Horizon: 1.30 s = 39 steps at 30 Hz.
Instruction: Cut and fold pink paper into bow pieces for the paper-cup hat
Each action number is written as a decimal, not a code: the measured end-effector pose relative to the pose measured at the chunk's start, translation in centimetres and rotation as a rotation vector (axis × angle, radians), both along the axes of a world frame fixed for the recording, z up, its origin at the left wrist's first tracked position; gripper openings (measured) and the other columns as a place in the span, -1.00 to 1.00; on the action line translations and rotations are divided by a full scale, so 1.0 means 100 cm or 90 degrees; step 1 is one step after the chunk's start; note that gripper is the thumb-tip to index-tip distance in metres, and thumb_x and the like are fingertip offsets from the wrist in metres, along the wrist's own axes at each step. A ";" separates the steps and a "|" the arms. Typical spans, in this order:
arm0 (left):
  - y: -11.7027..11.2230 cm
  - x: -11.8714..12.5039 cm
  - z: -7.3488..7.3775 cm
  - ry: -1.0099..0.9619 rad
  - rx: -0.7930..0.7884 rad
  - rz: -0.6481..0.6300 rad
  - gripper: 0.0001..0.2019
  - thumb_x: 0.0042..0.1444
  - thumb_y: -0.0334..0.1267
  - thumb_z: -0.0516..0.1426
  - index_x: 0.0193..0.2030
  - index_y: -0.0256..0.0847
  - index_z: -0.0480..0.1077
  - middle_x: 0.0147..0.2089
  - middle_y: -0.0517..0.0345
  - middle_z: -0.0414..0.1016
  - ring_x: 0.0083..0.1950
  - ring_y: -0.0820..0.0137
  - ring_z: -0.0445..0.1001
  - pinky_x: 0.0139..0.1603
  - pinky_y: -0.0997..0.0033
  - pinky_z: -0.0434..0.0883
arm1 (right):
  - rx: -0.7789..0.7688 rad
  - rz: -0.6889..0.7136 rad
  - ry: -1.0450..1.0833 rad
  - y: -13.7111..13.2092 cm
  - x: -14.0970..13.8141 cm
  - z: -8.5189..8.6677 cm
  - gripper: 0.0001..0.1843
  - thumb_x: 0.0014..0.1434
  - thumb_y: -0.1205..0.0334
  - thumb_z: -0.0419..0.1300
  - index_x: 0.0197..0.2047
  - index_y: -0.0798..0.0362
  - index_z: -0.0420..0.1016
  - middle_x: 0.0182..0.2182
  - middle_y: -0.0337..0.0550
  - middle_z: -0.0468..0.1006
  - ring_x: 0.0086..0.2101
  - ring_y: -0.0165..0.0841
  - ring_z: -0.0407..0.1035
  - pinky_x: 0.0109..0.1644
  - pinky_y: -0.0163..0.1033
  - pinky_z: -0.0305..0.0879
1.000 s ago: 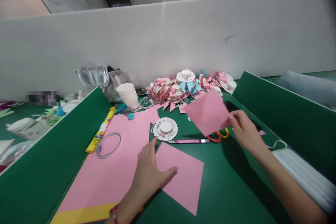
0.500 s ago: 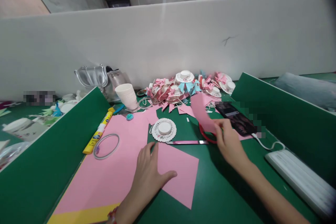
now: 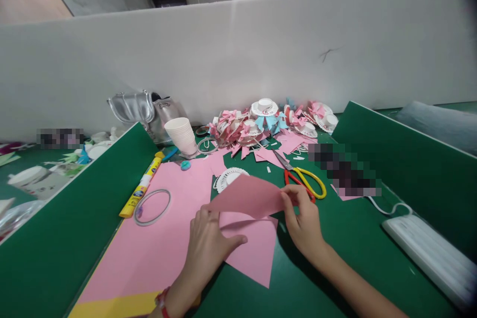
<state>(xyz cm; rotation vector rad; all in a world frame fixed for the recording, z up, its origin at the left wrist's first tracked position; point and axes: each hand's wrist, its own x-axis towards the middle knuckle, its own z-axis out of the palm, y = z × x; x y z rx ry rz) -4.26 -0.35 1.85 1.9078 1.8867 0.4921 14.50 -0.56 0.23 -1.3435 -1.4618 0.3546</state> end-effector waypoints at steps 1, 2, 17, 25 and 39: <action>0.000 0.001 0.000 0.016 -0.008 -0.003 -0.38 -0.39 -0.12 0.25 -0.10 -0.35 0.32 -0.16 -0.13 0.34 -0.07 -0.02 0.26 -0.10 0.11 0.19 | -0.024 -0.015 0.035 0.002 0.000 0.000 -0.86 0.17 0.20 -0.07 -0.38 0.02 0.23 -0.54 -0.25 0.37 -0.53 -0.43 0.28 -0.49 -0.34 0.23; -0.001 0.001 0.000 0.020 -0.017 -0.007 -0.37 -0.37 -0.15 0.25 -0.08 -0.37 0.30 -0.16 -0.14 0.34 -0.08 0.00 0.27 -0.09 0.11 0.19 | -0.048 -0.026 0.076 0.003 0.000 0.000 -0.84 0.16 0.17 -0.06 -0.40 0.03 0.22 -0.57 -0.28 0.33 -0.56 -0.45 0.25 -0.52 -0.35 0.21; 0.035 -0.056 0.031 -0.253 -0.014 0.097 -0.49 -0.30 -0.20 0.22 -0.12 -0.20 0.24 -0.01 -0.03 0.37 0.03 0.15 0.33 -0.08 0.30 0.33 | -0.205 0.022 0.502 0.011 0.012 -0.007 -0.73 0.02 0.01 0.10 -0.39 0.05 0.21 -0.83 -0.51 0.19 -0.83 -0.61 0.08 -0.78 -0.52 -0.04; 0.038 -0.072 0.017 0.104 0.196 0.127 -0.50 -0.06 -0.09 0.06 0.02 -0.28 0.18 0.03 -0.17 0.25 0.06 0.00 0.24 -0.04 0.01 0.24 | -0.213 0.057 0.503 0.009 0.008 0.002 -0.74 0.01 0.06 0.14 -0.34 0.03 0.19 -0.82 -0.50 0.25 -0.82 -0.55 0.15 -0.76 -0.47 0.09; -0.004 0.023 0.017 -0.794 -0.182 -0.202 -0.18 -0.21 -0.27 0.26 0.20 -0.07 -0.02 0.24 -0.04 0.04 0.12 0.13 0.21 0.00 0.21 0.29 | 0.157 0.135 -0.070 -0.017 -0.014 0.006 -0.89 0.03 0.44 0.08 -0.38 0.05 0.37 -0.49 -0.18 0.43 -0.44 -0.40 0.28 -0.41 -0.27 0.26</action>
